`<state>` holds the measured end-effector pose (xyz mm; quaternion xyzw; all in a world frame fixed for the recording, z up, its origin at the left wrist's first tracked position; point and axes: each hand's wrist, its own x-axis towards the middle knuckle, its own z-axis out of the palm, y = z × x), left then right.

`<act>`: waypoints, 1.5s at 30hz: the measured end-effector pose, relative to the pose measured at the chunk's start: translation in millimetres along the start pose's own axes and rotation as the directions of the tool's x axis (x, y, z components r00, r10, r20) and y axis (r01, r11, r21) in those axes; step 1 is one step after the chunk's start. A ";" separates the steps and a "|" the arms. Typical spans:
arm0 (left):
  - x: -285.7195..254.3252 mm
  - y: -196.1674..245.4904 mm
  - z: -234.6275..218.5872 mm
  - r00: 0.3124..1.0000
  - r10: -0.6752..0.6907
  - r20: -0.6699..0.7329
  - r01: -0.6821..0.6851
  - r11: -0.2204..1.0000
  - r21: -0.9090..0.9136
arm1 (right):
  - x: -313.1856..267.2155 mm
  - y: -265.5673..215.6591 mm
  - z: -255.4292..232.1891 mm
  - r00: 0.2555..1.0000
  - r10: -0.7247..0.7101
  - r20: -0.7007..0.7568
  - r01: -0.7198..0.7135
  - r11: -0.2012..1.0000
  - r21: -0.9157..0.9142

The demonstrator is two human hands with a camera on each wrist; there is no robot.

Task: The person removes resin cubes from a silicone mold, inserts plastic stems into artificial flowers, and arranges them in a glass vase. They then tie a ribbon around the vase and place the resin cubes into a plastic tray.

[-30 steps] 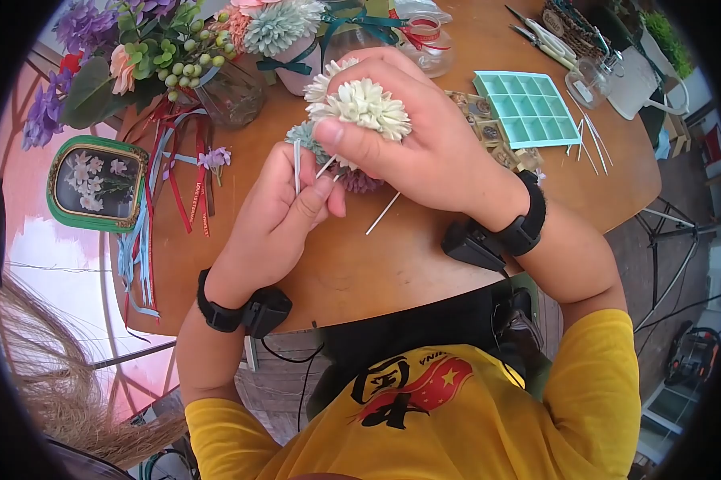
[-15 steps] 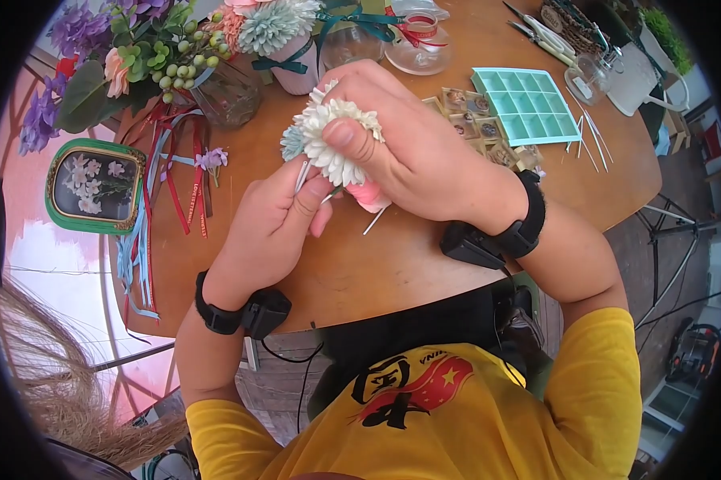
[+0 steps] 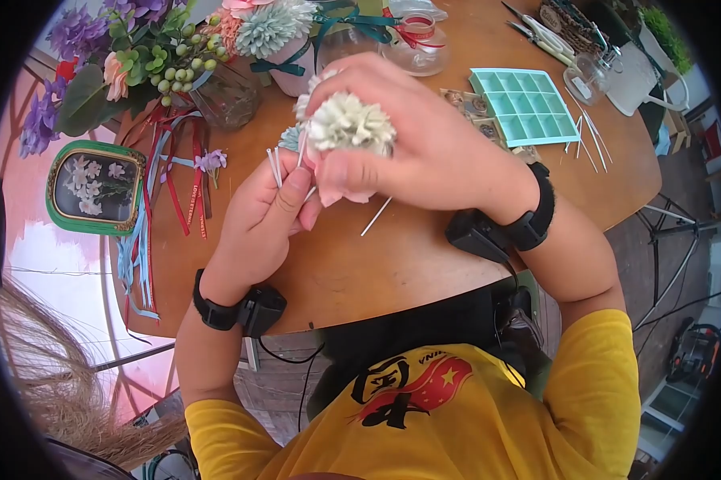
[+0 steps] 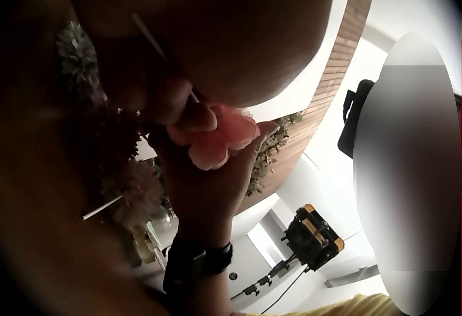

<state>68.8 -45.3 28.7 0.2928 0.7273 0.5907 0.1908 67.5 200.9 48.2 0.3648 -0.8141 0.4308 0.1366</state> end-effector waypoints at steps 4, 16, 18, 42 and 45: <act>0.1 -6.3 4.1 0.998 0.042 -0.038 -0.043 0.999 -0.016 | 0.3 -4.9 1.9 0.997 0.011 0.070 -0.013 1.000 0.019; 2.5 -2.7 0.9 0.998 -0.013 0.063 0.009 0.999 0.052 | 3.0 1.0 -3.9 0.997 -0.065 0.038 0.065 0.998 -0.008; 1.5 -0.8 2.6 0.998 -0.017 0.058 0.013 0.998 0.067 | 3.7 0.9 -4.7 0.997 -0.075 0.014 0.075 0.997 -0.003; -0.7 -3.6 4.6 0.992 -0.093 0.090 0.094 0.996 0.000 | -24.9 -19.4 -36.8 0.869 0.387 0.309 -0.166 0.816 -0.553; 2.4 -8.2 6.6 0.999 0.012 0.045 -0.019 0.988 0.156 | -25.2 -17.1 -29.9 0.881 0.372 0.291 -0.146 0.800 -0.581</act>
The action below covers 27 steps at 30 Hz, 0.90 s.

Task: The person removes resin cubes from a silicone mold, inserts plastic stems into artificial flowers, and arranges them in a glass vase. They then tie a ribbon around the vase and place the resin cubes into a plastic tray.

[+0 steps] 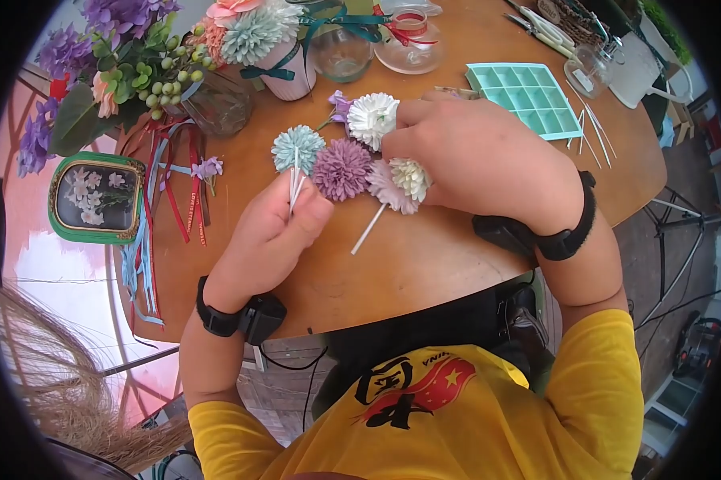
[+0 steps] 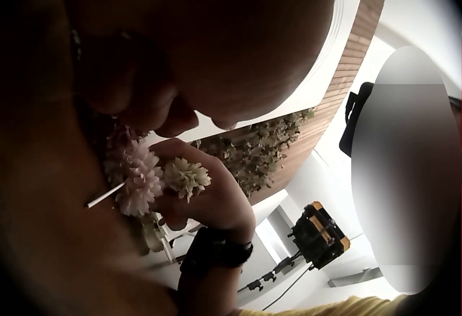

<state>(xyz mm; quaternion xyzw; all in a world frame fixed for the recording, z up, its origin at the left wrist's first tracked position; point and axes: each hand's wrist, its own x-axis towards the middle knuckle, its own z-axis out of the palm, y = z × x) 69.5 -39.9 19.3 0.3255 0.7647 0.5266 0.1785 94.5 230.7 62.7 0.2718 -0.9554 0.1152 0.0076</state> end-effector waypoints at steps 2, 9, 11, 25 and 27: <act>0.9 2.9 0.0 1.000 0.011 -0.004 -0.010 0.992 0.123 | 1.3 2.6 1.5 0.999 -0.047 -0.022 0.046 0.999 -0.016; 2.7 17.4 -3.8 0.989 -0.101 0.111 0.083 0.985 0.152 | 6.2 1.5 -10.0 0.970 -0.195 -0.146 0.224 0.950 0.218; 2.7 14.1 -3.3 0.986 -0.092 0.140 0.079 0.992 0.095 | 9.4 1.6 -5.8 0.939 -0.253 -0.234 0.304 0.929 0.212; 0.7 -2.9 1.5 0.998 -0.005 0.055 0.016 0.976 -0.218 | 2.3 31.0 -31.8 0.874 0.325 -0.362 -0.050 0.800 0.597; 0.1 1.5 4.6 0.998 -0.068 -0.016 0.057 0.928 -0.369 | 8.0 24.6 -21.4 0.865 0.256 -0.432 0.082 0.777 0.624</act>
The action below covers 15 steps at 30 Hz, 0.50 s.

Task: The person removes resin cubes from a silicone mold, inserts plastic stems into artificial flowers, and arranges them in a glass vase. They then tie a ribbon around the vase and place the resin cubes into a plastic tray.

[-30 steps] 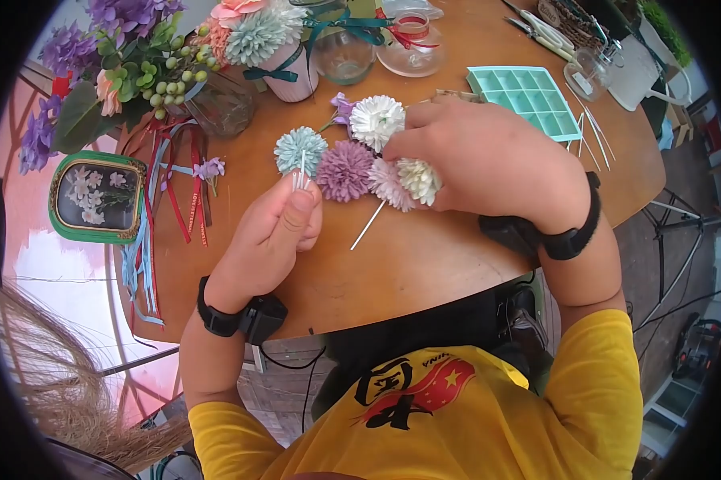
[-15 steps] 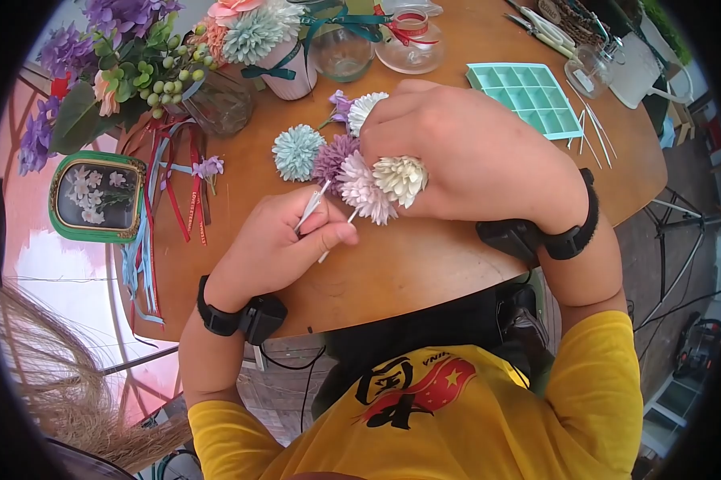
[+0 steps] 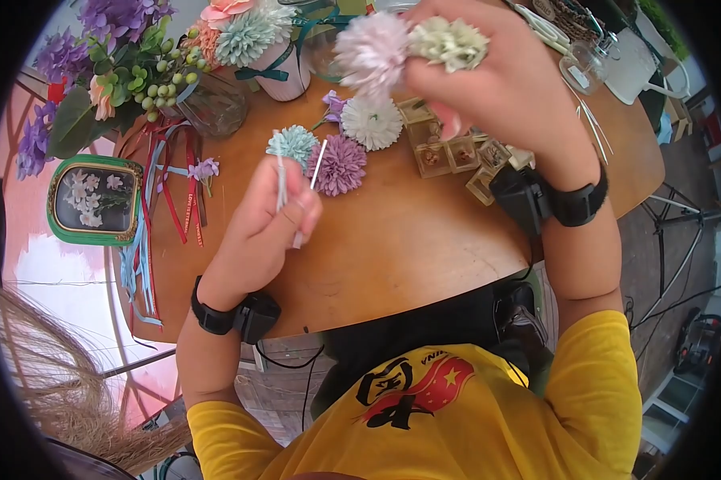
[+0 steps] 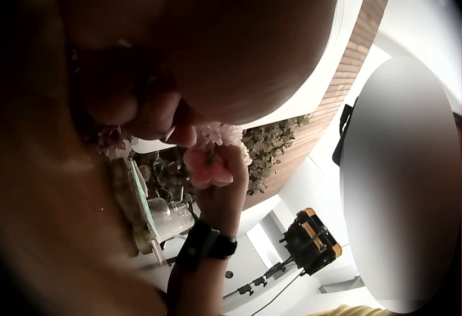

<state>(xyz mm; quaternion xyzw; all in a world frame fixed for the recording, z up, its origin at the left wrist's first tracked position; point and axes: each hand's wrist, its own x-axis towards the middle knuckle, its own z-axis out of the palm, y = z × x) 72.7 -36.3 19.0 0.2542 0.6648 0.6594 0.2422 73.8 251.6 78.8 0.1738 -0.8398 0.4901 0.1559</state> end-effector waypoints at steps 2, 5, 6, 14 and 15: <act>0.2 5.3 1.9 0.997 -0.026 -0.074 0.018 0.993 -0.115 | -3.3 -9.0 11.2 0.998 0.058 0.040 -0.062 0.993 0.102; 3.0 5.0 -5.5 0.993 0.017 -0.118 -0.031 0.992 -0.119 | -4.8 -17.0 16.0 0.967 0.146 0.207 -0.172 0.978 0.114; 3.8 3.7 -9.1 0.992 0.042 -0.117 -0.056 0.991 -0.120 | -4.7 -22.3 16.5 0.944 0.190 0.268 -0.224 0.969 0.103; 6.7 -3.4 -15.3 0.975 0.122 -0.187 -0.163 0.961 -0.225 | -7.5 13.7 56.9 0.816 -0.342 0.467 0.404 0.914 -0.036; 7.1 -3.7 -13.8 0.974 0.118 -0.195 -0.160 0.962 -0.221 | -8.4 16.5 60.3 0.811 -0.340 0.475 0.424 0.902 -0.078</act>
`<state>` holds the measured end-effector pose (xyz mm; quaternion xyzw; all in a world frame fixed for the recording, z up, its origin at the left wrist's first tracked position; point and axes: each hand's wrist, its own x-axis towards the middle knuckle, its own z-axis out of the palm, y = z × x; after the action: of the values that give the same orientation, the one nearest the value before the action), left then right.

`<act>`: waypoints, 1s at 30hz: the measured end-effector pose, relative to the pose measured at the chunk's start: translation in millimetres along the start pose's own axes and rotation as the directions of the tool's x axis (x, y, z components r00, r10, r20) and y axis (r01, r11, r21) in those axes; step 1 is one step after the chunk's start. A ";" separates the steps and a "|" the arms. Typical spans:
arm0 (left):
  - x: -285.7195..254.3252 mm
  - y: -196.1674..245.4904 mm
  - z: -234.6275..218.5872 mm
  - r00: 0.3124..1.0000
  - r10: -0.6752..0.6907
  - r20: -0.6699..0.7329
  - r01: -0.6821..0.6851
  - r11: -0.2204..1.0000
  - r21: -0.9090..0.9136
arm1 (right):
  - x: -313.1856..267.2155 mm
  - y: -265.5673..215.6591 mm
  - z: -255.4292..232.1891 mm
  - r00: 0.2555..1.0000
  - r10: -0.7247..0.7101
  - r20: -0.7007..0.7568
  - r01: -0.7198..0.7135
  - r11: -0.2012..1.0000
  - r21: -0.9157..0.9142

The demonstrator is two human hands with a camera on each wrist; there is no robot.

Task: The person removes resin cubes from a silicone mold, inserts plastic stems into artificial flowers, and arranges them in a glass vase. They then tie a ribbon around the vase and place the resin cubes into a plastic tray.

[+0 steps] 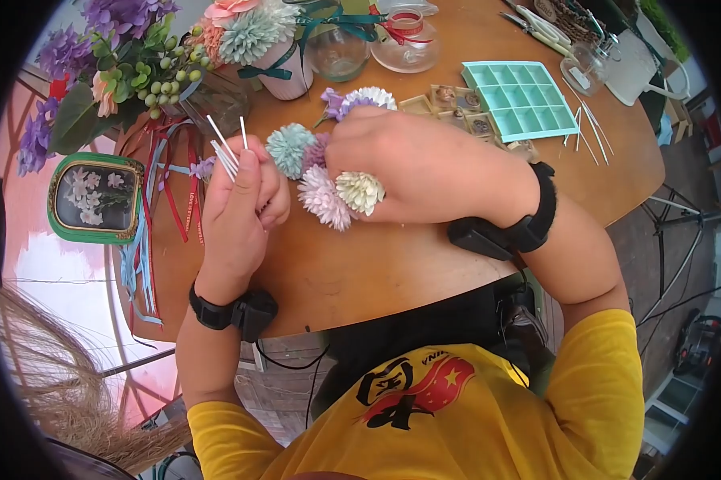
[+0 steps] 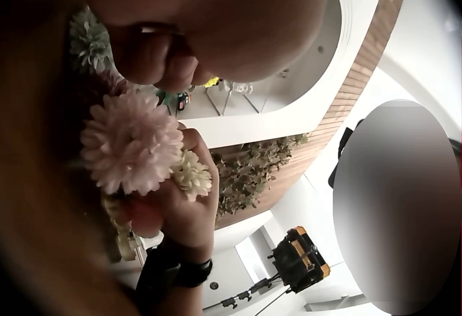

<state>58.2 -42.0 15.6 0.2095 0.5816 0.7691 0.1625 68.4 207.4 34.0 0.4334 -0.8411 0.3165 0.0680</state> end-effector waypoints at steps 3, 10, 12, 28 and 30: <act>0.2 -0.2 2.2 1.000 0.004 -0.003 -0.004 1.000 0.029 | -0.1 0.6 4.4 0.999 0.037 0.039 -0.033 0.996 -0.079; 0.2 -4.0 2.0 0.998 0.064 -0.013 -0.063 0.995 0.074 | -1.1 -8.9 6.9 0.996 0.084 0.022 -0.082 0.994 -0.070; 0.0 -4.0 1.5 0.997 0.073 -0.004 -0.073 0.996 0.060 | -2.2 -9.8 4.1 0.994 0.109 -0.020 -0.110 0.988 -0.106; -4.5 9.0 3.5 0.999 0.032 0.024 -0.032 0.999 0.021 | -3.3 -6.4 -25.3 0.973 0.069 -0.222 -0.125 0.960 -0.249; -7.0 10.8 3.5 0.998 0.009 0.061 -0.013 0.997 0.074 | -1.6 -7.9 -27.7 0.971 0.062 -0.229 -0.108 0.975 -0.195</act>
<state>65.9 -45.5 25.9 0.2418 0.6033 0.7412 0.1679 71.1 221.5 59.0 0.3493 -0.8745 0.2763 0.1921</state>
